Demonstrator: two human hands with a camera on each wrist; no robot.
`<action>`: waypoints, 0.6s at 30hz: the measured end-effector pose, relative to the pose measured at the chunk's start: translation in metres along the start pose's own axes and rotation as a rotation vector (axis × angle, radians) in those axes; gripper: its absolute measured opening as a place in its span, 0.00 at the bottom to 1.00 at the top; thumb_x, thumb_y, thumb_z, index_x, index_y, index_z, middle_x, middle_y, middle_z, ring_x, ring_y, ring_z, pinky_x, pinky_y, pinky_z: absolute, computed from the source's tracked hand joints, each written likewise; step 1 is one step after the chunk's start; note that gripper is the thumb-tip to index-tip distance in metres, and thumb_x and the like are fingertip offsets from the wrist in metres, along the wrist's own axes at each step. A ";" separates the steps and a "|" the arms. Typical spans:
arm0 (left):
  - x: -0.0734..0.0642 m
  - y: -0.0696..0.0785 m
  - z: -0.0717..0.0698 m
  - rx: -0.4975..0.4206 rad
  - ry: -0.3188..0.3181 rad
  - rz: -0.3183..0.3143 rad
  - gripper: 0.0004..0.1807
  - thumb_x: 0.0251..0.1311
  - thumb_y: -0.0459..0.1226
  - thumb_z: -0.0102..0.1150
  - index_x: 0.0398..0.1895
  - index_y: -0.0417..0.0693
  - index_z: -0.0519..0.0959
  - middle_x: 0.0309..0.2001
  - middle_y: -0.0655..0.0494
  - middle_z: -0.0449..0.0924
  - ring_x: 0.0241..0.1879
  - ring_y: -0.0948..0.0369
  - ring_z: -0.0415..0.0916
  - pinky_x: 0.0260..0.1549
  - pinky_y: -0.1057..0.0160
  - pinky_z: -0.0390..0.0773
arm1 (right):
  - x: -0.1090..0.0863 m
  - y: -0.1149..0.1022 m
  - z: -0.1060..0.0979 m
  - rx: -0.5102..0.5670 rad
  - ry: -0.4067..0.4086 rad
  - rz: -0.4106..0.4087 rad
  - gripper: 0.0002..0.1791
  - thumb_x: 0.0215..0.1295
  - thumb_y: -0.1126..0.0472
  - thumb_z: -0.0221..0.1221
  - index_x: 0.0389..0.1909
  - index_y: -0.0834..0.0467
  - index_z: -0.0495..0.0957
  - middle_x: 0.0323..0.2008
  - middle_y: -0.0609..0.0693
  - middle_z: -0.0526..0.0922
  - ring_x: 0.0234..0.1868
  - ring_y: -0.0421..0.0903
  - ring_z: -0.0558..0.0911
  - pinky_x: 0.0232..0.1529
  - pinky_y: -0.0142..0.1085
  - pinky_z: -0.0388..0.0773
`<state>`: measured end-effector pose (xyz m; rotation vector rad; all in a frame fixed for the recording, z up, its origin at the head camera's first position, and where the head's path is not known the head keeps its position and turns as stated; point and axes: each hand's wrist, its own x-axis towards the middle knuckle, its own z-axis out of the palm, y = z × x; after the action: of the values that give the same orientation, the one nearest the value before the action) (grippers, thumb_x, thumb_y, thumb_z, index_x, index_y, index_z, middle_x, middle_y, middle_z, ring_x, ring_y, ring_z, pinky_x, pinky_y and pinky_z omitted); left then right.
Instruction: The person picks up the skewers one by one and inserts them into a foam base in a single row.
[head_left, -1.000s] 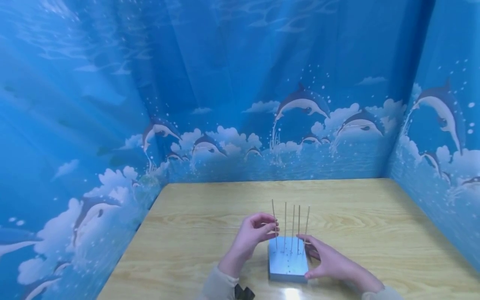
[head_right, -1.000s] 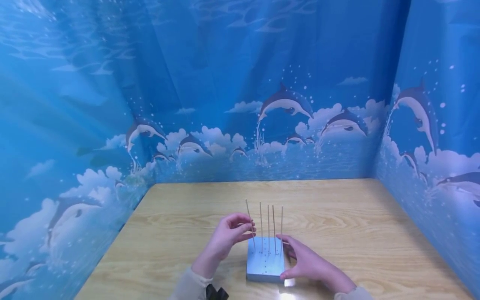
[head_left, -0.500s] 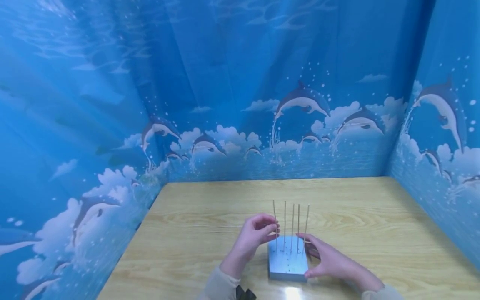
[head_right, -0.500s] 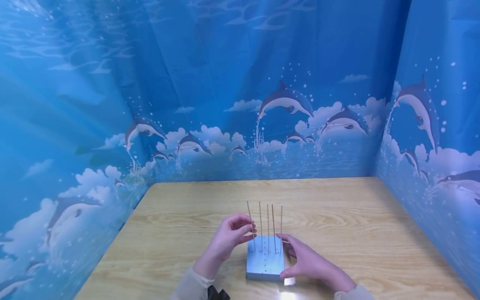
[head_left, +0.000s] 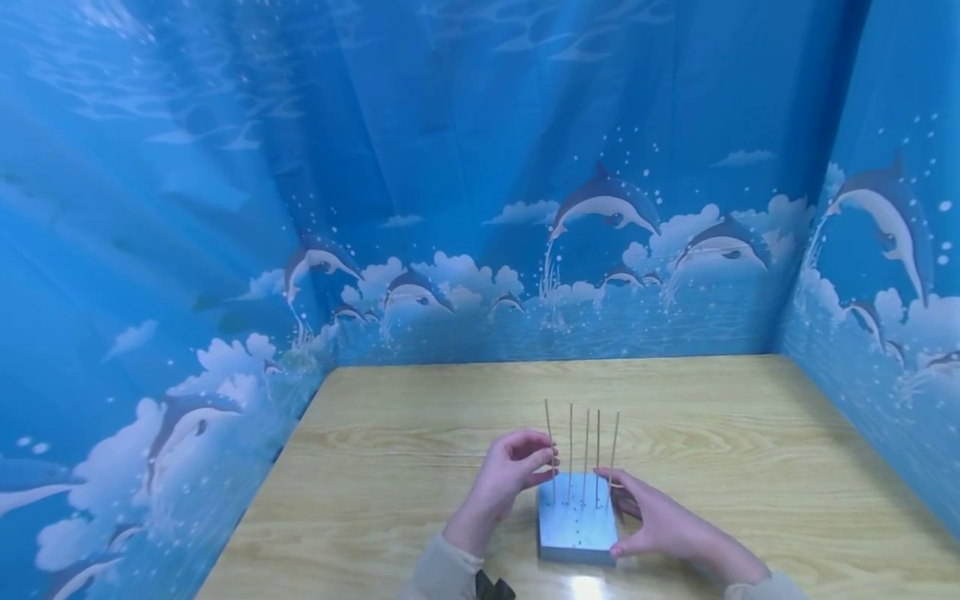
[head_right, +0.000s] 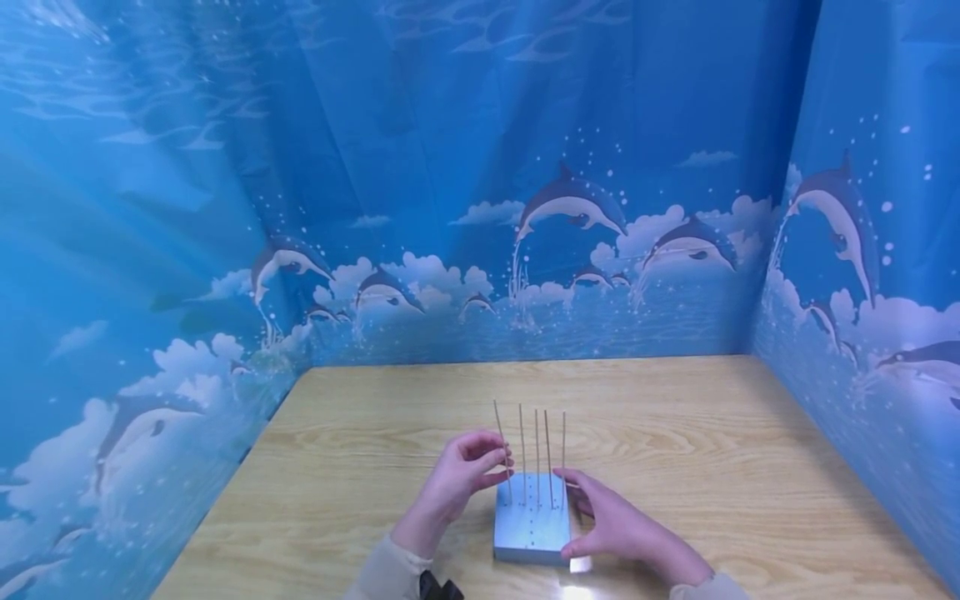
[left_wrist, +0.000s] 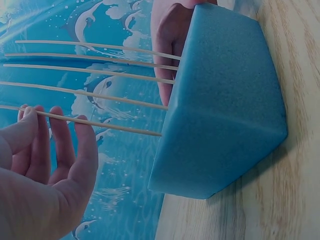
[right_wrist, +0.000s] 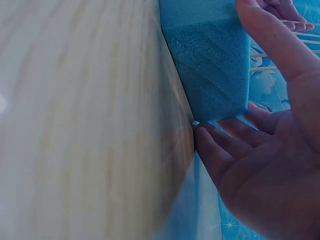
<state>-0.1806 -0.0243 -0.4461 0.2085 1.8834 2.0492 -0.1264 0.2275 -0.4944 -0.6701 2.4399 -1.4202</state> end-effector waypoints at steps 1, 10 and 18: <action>0.000 0.000 0.000 -0.006 0.001 0.000 0.12 0.61 0.34 0.63 0.47 0.41 0.81 0.43 0.49 0.83 0.42 0.59 0.83 0.48 0.57 0.87 | 0.000 0.000 0.000 0.001 -0.001 -0.002 0.62 0.43 0.51 0.76 0.72 0.71 0.50 0.71 0.75 0.56 0.68 0.70 0.66 0.67 0.31 0.71; -0.002 -0.002 0.005 0.002 -0.003 0.023 0.13 0.60 0.32 0.63 0.48 0.38 0.81 0.41 0.50 0.84 0.41 0.60 0.83 0.47 0.58 0.87 | 0.000 0.003 0.000 -0.003 -0.003 -0.017 0.62 0.43 0.51 0.76 0.73 0.71 0.50 0.71 0.74 0.56 0.68 0.70 0.66 0.68 0.32 0.71; -0.002 -0.003 0.008 0.010 0.011 0.019 0.13 0.61 0.31 0.63 0.48 0.36 0.81 0.40 0.51 0.84 0.39 0.61 0.83 0.46 0.58 0.87 | 0.000 0.007 0.000 0.012 -0.011 -0.024 0.61 0.44 0.52 0.76 0.73 0.70 0.50 0.71 0.74 0.56 0.68 0.70 0.65 0.67 0.27 0.69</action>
<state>-0.1752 -0.0175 -0.4478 0.2189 1.9057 2.0581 -0.1287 0.2305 -0.5001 -0.7052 2.4215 -1.4349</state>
